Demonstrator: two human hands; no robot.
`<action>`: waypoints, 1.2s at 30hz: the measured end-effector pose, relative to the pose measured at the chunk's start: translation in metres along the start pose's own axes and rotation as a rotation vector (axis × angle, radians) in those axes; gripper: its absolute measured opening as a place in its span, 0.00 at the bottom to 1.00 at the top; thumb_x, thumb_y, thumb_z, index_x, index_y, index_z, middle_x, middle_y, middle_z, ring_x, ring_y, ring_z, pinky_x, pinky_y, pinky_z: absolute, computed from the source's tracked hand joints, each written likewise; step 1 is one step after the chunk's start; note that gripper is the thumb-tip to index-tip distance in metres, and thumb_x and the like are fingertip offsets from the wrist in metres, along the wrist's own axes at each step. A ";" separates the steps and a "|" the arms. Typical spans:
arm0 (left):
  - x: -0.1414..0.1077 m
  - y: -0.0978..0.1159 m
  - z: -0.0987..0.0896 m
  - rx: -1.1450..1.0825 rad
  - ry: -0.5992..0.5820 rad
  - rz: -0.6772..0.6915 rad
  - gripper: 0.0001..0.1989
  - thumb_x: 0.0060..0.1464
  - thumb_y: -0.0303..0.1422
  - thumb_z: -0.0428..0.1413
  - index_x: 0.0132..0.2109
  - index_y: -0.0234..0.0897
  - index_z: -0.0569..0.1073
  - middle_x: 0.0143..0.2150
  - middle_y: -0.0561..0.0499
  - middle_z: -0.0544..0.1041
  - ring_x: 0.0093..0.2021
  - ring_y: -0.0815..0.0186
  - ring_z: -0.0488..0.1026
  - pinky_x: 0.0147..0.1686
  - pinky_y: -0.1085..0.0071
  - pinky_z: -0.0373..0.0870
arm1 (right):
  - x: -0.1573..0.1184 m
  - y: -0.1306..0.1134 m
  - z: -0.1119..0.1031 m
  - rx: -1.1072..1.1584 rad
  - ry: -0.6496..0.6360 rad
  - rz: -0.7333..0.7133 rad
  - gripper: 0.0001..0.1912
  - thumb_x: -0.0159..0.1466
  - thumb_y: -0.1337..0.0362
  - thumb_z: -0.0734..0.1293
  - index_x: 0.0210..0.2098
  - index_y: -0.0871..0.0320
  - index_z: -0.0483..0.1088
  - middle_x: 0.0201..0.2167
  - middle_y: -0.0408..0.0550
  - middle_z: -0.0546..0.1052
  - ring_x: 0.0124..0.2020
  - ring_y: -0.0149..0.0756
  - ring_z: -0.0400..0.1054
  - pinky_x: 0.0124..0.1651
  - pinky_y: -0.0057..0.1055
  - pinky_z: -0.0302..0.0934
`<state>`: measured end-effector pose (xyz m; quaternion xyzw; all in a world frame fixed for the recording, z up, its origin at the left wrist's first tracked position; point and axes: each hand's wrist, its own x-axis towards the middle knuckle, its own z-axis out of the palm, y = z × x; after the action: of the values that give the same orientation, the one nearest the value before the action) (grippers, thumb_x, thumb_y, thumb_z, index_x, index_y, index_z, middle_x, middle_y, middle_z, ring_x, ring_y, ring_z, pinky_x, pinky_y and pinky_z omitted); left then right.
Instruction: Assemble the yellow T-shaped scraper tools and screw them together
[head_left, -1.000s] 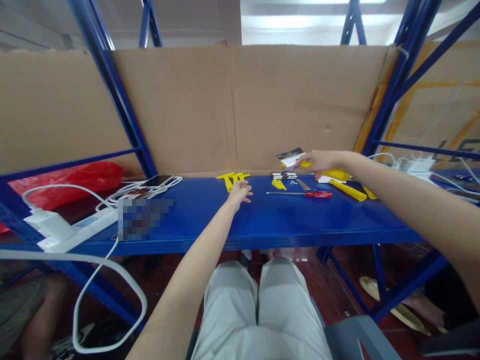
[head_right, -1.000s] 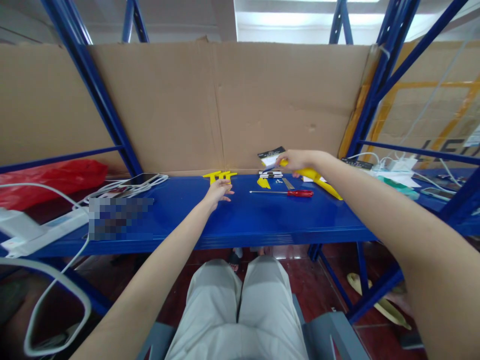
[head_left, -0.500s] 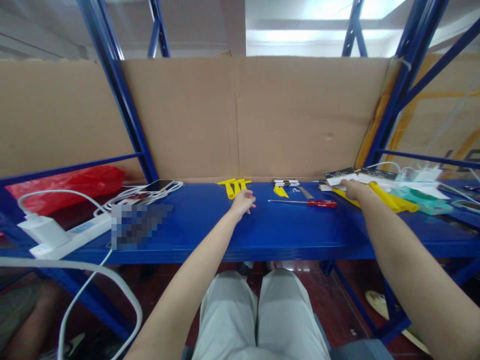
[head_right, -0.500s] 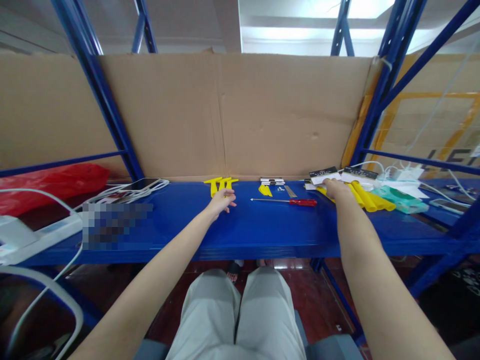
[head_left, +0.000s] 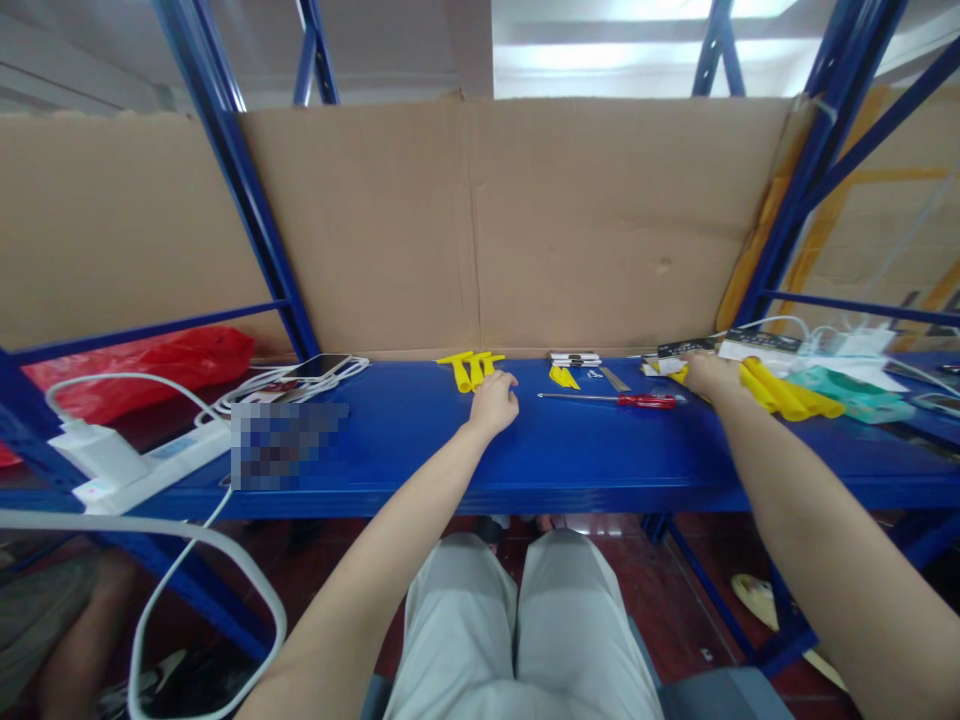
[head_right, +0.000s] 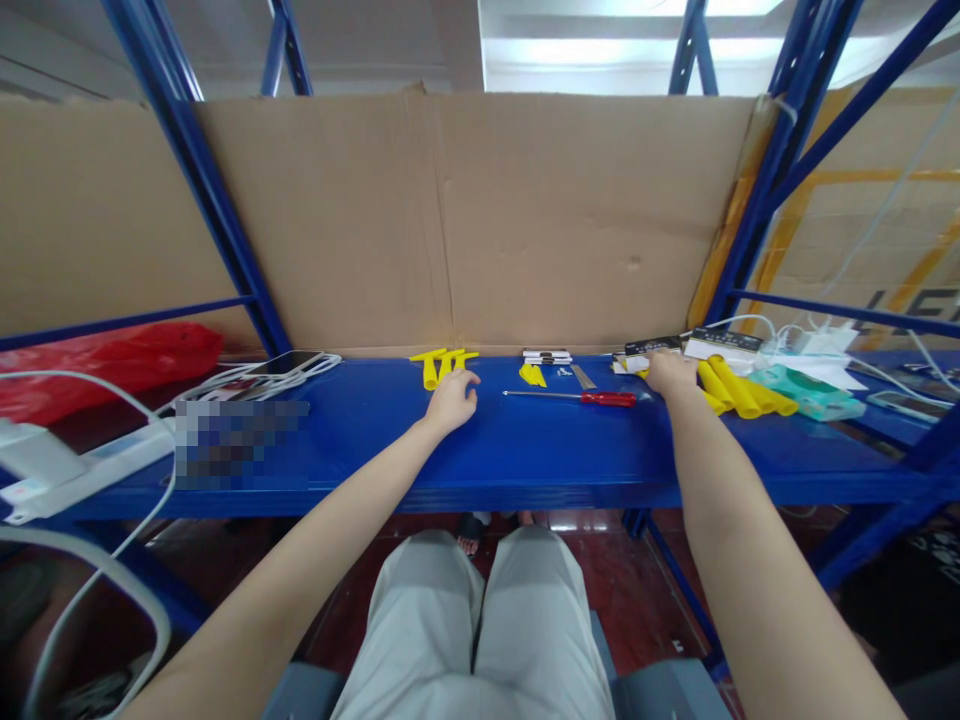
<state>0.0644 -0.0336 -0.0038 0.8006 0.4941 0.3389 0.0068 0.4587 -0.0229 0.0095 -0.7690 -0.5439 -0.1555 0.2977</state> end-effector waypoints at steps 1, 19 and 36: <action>0.000 0.001 0.000 0.029 -0.015 0.004 0.13 0.52 0.20 0.51 0.42 0.36 0.75 0.47 0.43 0.75 0.52 0.56 0.71 0.55 0.59 0.66 | 0.000 -0.007 0.001 0.008 -0.016 0.028 0.14 0.53 0.72 0.63 0.37 0.58 0.76 0.45 0.63 0.75 0.48 0.54 0.68 0.53 0.59 0.55; 0.020 -0.036 -0.015 0.363 -0.009 -0.103 0.18 0.56 0.25 0.46 0.51 0.35 0.73 0.57 0.37 0.71 0.60 0.51 0.64 0.57 0.53 0.59 | -0.041 -0.096 0.012 0.490 0.035 -0.172 0.12 0.54 0.73 0.59 0.34 0.58 0.72 0.37 0.53 0.78 0.40 0.42 0.72 0.50 0.40 0.65; 0.008 -0.058 -0.032 0.179 0.047 -0.601 0.18 0.54 0.26 0.52 0.52 0.33 0.68 0.55 0.31 0.72 0.57 0.47 0.70 0.53 0.53 0.64 | -0.044 -0.097 0.016 0.415 -0.079 -0.154 0.11 0.55 0.73 0.61 0.33 0.59 0.74 0.38 0.53 0.79 0.42 0.41 0.73 0.50 0.37 0.65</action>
<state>0.0030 -0.0084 0.0052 0.6079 0.7366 0.2955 0.0248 0.3512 -0.0229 0.0006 -0.6532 -0.6325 -0.0322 0.4151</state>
